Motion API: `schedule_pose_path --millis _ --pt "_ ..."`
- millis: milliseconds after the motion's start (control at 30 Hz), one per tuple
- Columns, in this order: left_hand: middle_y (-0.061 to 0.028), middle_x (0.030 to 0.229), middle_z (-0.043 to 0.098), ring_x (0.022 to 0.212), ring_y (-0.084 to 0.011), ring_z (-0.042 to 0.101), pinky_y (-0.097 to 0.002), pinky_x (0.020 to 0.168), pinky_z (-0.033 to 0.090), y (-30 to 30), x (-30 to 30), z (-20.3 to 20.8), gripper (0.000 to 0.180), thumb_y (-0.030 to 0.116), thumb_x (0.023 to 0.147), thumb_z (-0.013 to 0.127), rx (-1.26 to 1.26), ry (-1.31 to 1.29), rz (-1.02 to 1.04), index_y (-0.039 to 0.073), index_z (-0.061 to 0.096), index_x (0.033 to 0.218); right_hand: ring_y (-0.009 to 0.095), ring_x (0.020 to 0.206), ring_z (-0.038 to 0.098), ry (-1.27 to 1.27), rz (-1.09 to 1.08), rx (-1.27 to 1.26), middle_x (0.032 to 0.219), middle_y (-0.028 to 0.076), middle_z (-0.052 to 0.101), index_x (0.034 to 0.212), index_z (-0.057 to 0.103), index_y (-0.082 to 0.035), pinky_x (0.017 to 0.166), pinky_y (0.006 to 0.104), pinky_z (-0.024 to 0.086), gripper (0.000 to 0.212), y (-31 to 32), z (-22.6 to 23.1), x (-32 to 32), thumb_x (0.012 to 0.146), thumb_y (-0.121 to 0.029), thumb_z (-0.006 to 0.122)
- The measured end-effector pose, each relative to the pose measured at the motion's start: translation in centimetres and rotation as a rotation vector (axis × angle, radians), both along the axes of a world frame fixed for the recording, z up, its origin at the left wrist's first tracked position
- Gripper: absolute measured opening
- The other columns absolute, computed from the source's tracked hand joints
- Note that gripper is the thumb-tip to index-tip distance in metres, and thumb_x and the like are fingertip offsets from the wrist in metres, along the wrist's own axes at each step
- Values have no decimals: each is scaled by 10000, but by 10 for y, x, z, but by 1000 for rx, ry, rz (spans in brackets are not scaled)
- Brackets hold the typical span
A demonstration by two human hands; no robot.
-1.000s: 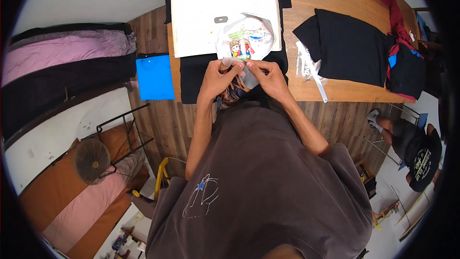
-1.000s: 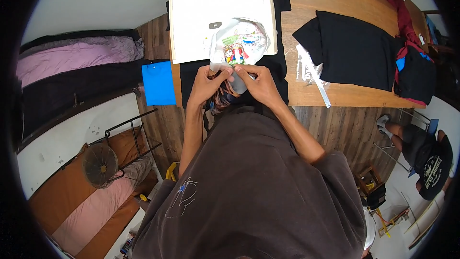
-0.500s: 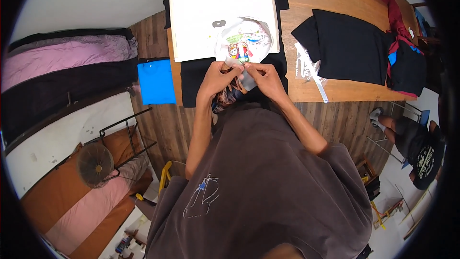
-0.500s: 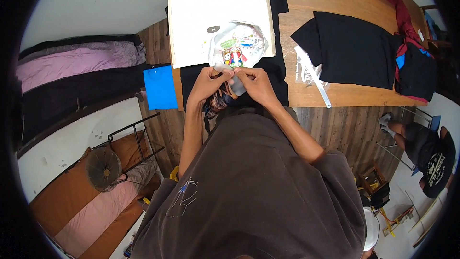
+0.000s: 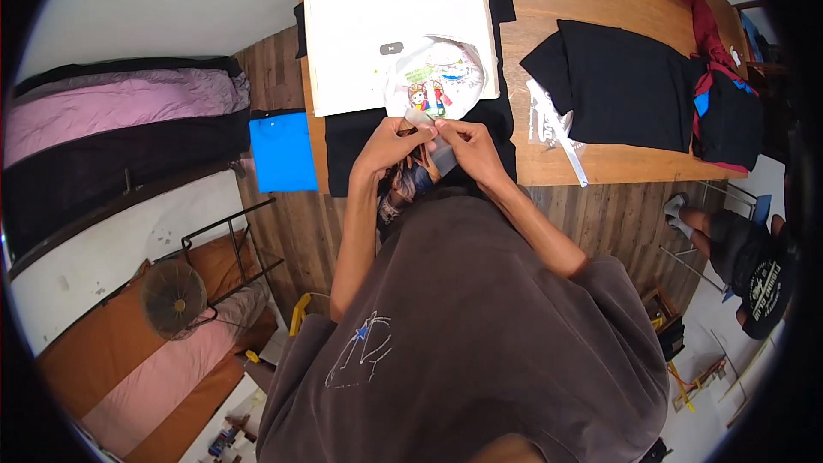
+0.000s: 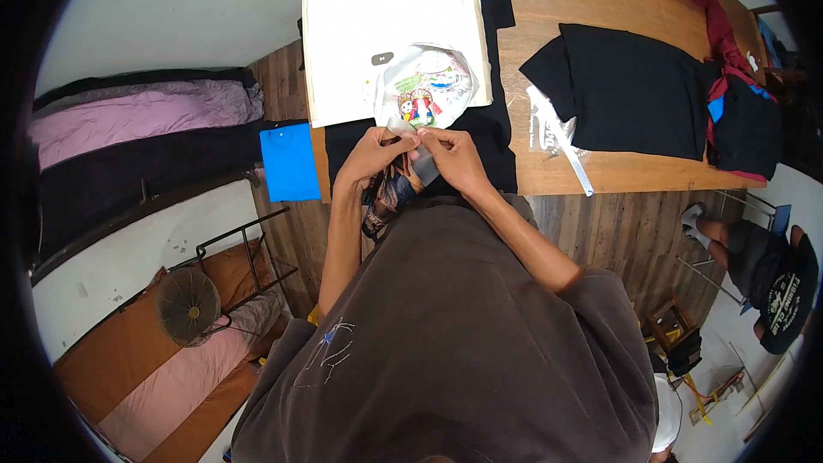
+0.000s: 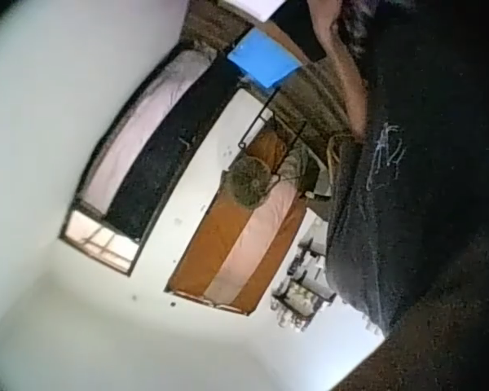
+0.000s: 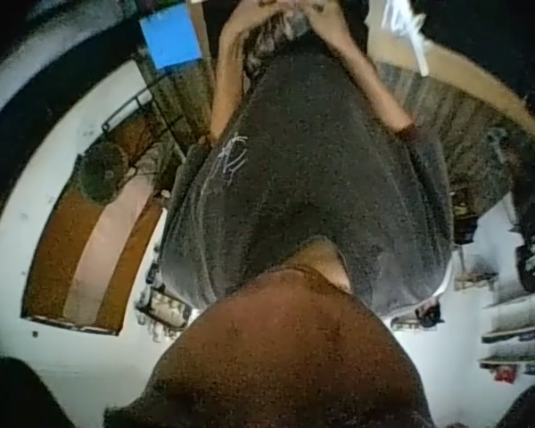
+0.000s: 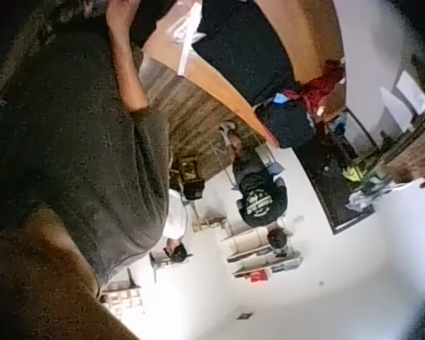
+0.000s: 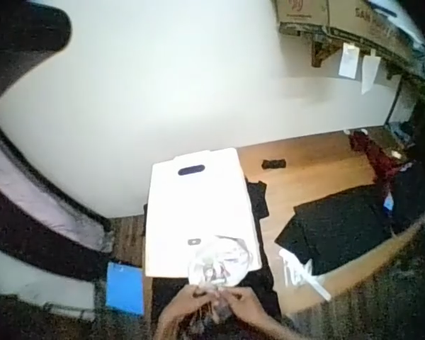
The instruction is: Peeling backings from small printed stickers or graphics.
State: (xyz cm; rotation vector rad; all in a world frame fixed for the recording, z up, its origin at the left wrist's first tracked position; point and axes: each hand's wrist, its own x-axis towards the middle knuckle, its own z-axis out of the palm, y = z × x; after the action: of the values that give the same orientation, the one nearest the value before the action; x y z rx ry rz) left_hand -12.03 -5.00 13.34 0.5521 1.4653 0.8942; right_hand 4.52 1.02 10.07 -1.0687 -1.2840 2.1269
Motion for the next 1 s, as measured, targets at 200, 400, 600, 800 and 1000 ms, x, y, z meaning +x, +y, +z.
schedule_pose_path --millis 200,400,600,800,1000 --pt "-44 780 686 678 -56 600 -216 623 489 1 0 1 193 171 908 684 2 19 -39 -14 686 965 44 847 579 -13 18 -74 942 32 713 1125 687 26 768 201 458 276 1 0 0 972 -183 593" --pt "-53 810 698 723 -65 614 -228 655 494 -4 7 -2 244 187 917 658 24 21 65 -48 663 982 38 822 569 3 -6 38 905 20 706 1114 692 28 739 202 461 285 2 -5 -3 976 -200 593" --pt "-47 825 709 750 -61 624 -224 690 490 -6 13 -11 189 142 917 660 218 208 253 -45 677 944 54 777 559 -52 52 136 885 70 720 1115 684 35 675 224 462 302 7 -1 2 967 -219 612" --pt "-72 857 717 737 -83 645 -228 672 515 -10 6 0 214 151 934 653 207 221 170 -51 677 998 53 792 556 -94 91 187 911 80 723 1137 664 48 693 225 464 329 9 14 4 961 -228 623" --pt "-62 822 712 690 -56 602 -206 628 478 -7 12 4 220 174 938 652 199 150 178 -43 690 945 56 866 567 -24 42 112 968 75 715 1155 657 49 768 212 467 336 9 21 3 961 -223 623"
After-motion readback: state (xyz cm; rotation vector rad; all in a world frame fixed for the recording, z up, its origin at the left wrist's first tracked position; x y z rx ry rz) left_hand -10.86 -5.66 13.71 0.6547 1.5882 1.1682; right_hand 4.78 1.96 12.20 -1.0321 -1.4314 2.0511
